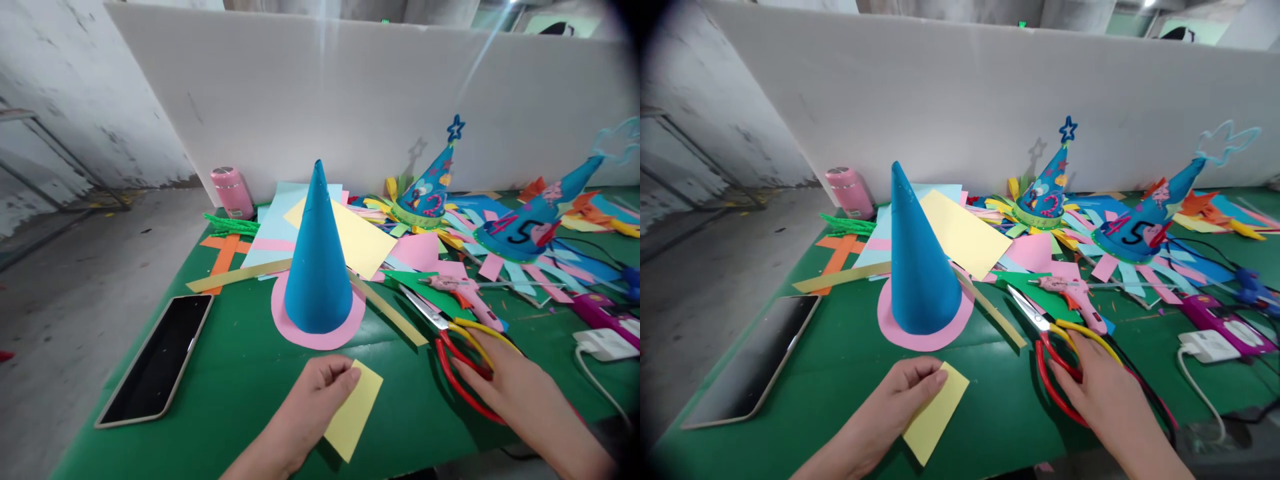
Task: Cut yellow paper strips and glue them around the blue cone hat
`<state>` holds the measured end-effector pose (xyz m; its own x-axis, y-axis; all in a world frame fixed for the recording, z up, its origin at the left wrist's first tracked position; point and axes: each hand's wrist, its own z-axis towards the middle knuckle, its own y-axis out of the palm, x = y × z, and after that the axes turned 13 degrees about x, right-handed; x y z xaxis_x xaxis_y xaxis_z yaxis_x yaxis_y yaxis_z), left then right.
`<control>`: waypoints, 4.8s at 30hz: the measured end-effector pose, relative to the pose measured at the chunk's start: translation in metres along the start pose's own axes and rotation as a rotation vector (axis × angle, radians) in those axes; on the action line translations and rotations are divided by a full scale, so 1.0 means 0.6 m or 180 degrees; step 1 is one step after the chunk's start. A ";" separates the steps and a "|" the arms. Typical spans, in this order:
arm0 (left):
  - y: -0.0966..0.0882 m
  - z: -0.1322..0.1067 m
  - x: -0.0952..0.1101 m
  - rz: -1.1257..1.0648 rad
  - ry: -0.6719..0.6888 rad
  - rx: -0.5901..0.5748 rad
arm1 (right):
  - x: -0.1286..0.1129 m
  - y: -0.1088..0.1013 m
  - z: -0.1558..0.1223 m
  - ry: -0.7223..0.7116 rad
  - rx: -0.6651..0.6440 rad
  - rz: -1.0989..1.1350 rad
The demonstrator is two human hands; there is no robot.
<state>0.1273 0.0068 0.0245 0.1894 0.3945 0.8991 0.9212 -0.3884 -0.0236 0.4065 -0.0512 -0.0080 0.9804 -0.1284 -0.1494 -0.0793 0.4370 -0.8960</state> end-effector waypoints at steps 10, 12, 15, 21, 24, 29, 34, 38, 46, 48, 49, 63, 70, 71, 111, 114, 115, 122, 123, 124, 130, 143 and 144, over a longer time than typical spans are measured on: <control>-0.015 -0.005 -0.002 -0.0464 -0.0293 0.0260 | -0.025 0.004 0.011 -0.0417 -0.0102 -0.0114; -0.013 -0.004 -0.003 -0.0465 -0.0277 0.0302 | -0.040 -0.011 0.017 -0.0397 0.0075 0.0053; -0.003 -0.001 -0.002 -0.0455 -0.0232 0.0297 | -0.070 -0.020 0.032 -0.0356 0.0204 0.0388; 0.017 0.001 0.005 -0.0410 0.0017 0.0326 | -0.138 -0.020 0.062 -0.0173 -0.0041 0.1299; 0.024 0.003 0.012 -0.0377 0.0325 0.0441 | -0.176 -0.034 0.056 0.0245 -0.0833 0.2436; 0.030 0.009 0.020 -0.0165 0.0804 0.0607 | -0.195 -0.042 0.051 0.0390 -0.1354 0.3016; 0.044 0.025 0.023 0.2101 0.2388 0.1271 | -0.125 -0.032 0.130 0.0678 0.0005 0.2283; 0.088 0.065 0.021 0.3093 0.3306 0.0691 | -0.091 0.007 0.226 0.0611 0.0189 0.1989; 0.120 0.090 0.019 0.4063 0.3702 0.0645 | -0.118 0.095 0.307 0.0197 -0.0197 0.1380; 0.101 0.068 0.017 0.4156 0.3784 0.0669 | -0.125 0.081 0.300 0.0101 -0.0100 0.1197; 0.086 0.056 0.016 0.4209 0.3831 0.0673 | -0.128 0.069 0.291 0.0056 -0.0043 0.1137; -0.326 0.109 0.056 0.5280 0.1501 0.2720 | -0.128 0.034 0.088 -0.0775 -0.0359 0.0246; -0.325 0.086 0.062 0.5092 0.1244 0.2507 | -0.140 0.035 0.093 -0.0557 -0.0412 0.0354; -0.319 0.082 0.063 0.5007 0.1257 0.2470 | -0.141 0.035 0.094 -0.0547 -0.0415 0.0368; -0.119 -0.030 -0.014 0.3523 0.2396 0.1521 | -0.180 0.008 0.109 -0.1151 -0.0989 0.1503; -0.112 -0.023 -0.015 0.3740 0.2448 0.1143 | -0.180 0.018 0.103 -0.1049 -0.1051 0.1854; -0.109 -0.019 -0.015 0.3800 0.2489 0.1024 | -0.181 0.023 0.101 -0.1016 -0.1047 0.2015; -0.098 0.009 0.004 0.4467 0.2892 0.1001 | -0.186 0.050 0.104 -0.1087 -0.0926 0.2409; -0.099 0.012 0.005 0.4433 0.3009 0.0971 | -0.185 0.051 0.105 -0.1111 -0.0885 0.2433; -0.099 0.015 0.006 0.4358 0.3129 0.0929 | -0.184 0.053 0.106 -0.1139 -0.0846 0.2439; -0.099 0.034 -0.001 0.3912 0.3051 0.0499 | -0.177 0.049 0.102 -0.1362 -0.0739 0.2230; -0.080 0.036 0.005 0.4096 0.2968 0.0765 | -0.178 0.040 0.094 -0.1007 -0.1016 0.2336; -0.075 0.037 0.003 0.4102 0.2996 0.0788 | -0.180 0.041 0.093 -0.0982 -0.1006 0.2342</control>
<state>0.0940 0.0435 0.0171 0.6621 -0.7321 0.1600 0.3699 0.1336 -0.9194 0.3088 0.0228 0.0093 0.6614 0.3582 -0.6590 -0.7159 0.0396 -0.6970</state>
